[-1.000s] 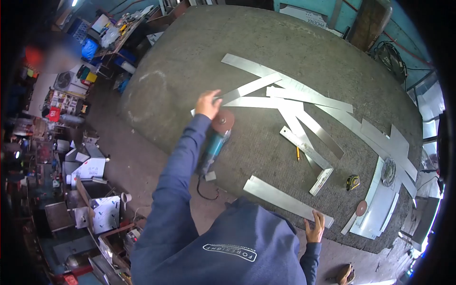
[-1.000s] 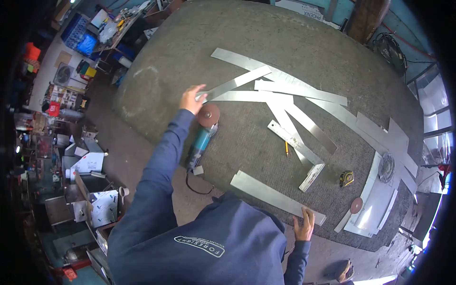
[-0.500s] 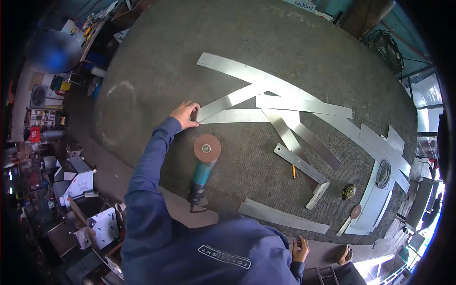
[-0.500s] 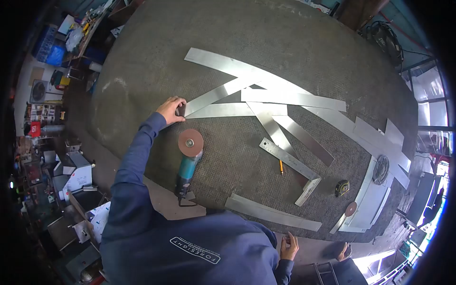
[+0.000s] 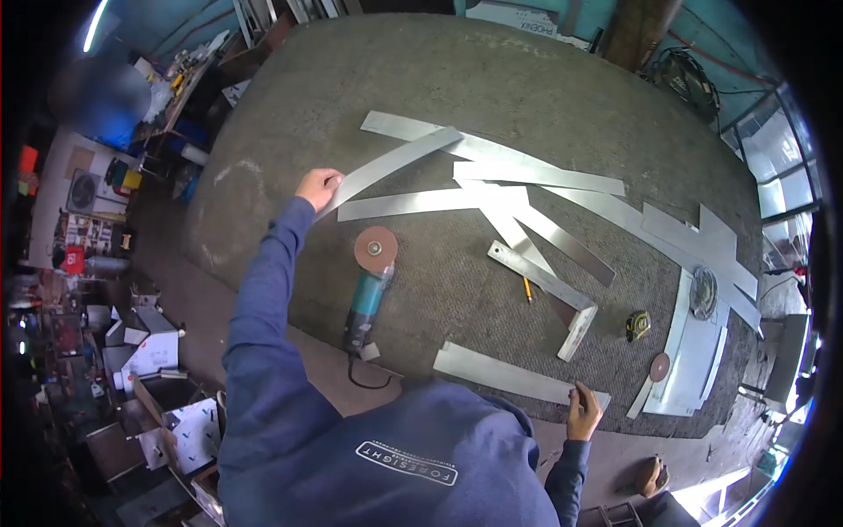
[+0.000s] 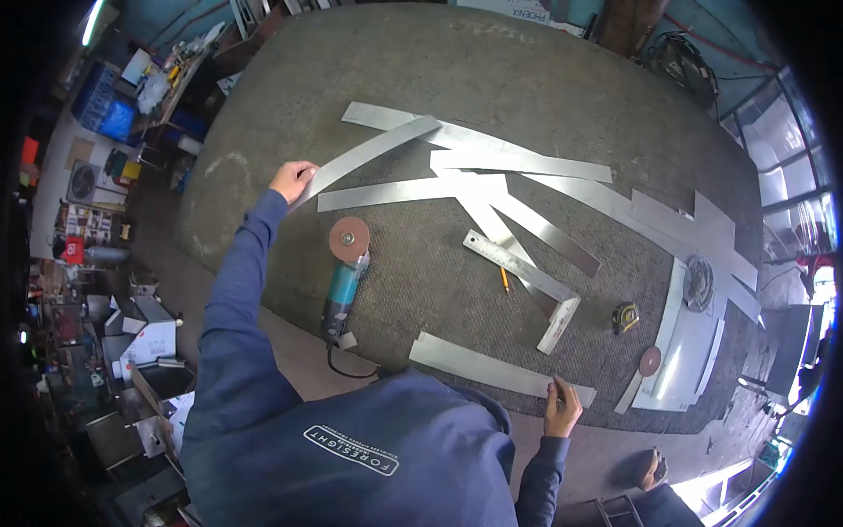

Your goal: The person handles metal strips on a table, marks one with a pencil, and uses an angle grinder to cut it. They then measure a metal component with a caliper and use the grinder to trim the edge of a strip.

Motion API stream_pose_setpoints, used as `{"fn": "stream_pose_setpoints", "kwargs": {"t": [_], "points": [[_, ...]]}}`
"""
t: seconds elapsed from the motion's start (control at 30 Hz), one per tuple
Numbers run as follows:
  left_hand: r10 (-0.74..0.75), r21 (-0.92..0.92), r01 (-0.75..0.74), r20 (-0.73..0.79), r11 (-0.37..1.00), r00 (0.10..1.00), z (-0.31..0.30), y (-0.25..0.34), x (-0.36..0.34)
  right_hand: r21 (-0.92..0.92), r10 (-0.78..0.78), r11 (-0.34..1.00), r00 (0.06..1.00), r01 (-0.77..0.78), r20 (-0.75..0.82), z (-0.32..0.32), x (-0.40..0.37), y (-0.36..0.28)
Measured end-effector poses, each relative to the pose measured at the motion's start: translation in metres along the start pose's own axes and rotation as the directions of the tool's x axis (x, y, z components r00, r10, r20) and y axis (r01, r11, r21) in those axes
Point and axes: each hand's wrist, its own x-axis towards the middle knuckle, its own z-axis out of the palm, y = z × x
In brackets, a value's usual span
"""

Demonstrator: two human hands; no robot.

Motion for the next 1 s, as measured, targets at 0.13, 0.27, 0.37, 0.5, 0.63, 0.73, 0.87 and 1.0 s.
{"fn": "stream_pose_setpoints", "kwargs": {"t": [0.13, 0.27, 0.37, 0.5, 0.63, 0.73, 0.87, 1.0], "points": [[-0.01, 0.166, 0.031, -0.128, 0.986, 0.992, 0.001, 0.105, -0.088, 0.076, -0.135, 0.987, 0.989, 0.14, -0.061, -0.005, -0.001, -0.03], [0.281, 0.055, -0.281, -0.004, 0.958, 0.96, 0.04, 0.161, -0.165, -0.066, -0.537, 0.842, 0.843, 0.535, -0.013, -0.019, 0.0, -0.079], [0.536, 0.08, -0.542, 0.087, 0.837, 0.84, 0.085, 0.205, -0.223, -0.169, -0.62, 0.762, 0.779, 0.626, 0.092, -0.042, 0.002, -0.094], [0.656, -0.058, -0.685, 0.361, 0.726, 0.663, 0.152, 0.25, -0.28, -0.32, -0.613, 0.716, 0.778, 0.62, 0.137, -0.061, 0.003, -0.067], [0.659, -0.058, -0.715, 0.446, 0.696, 0.605, 0.2, 0.257, -0.308, -0.182, -0.504, 0.776, 0.768, 0.604, 0.396, -0.063, -0.006, 0.006], [0.637, 0.025, -0.733, 0.473, 0.68, 0.608, 0.206, 0.256, -0.315, -0.169, -0.471, 0.793, 0.765, 0.585, 0.44, -0.062, -0.013, 0.013], [0.566, 0.299, -0.653, 0.331, 0.696, 0.755, 0.254, 0.214, -0.325, -0.261, -0.578, 0.714, 0.757, 0.65, 0.305, -0.014, -0.014, 0.039], [0.472, 0.357, -0.61, 0.404, 0.708, 0.784, 0.288, 0.18, -0.343, -0.433, -0.432, 0.68, 0.8, 0.592, 0.416, 0.02, -0.017, 0.069]]}}
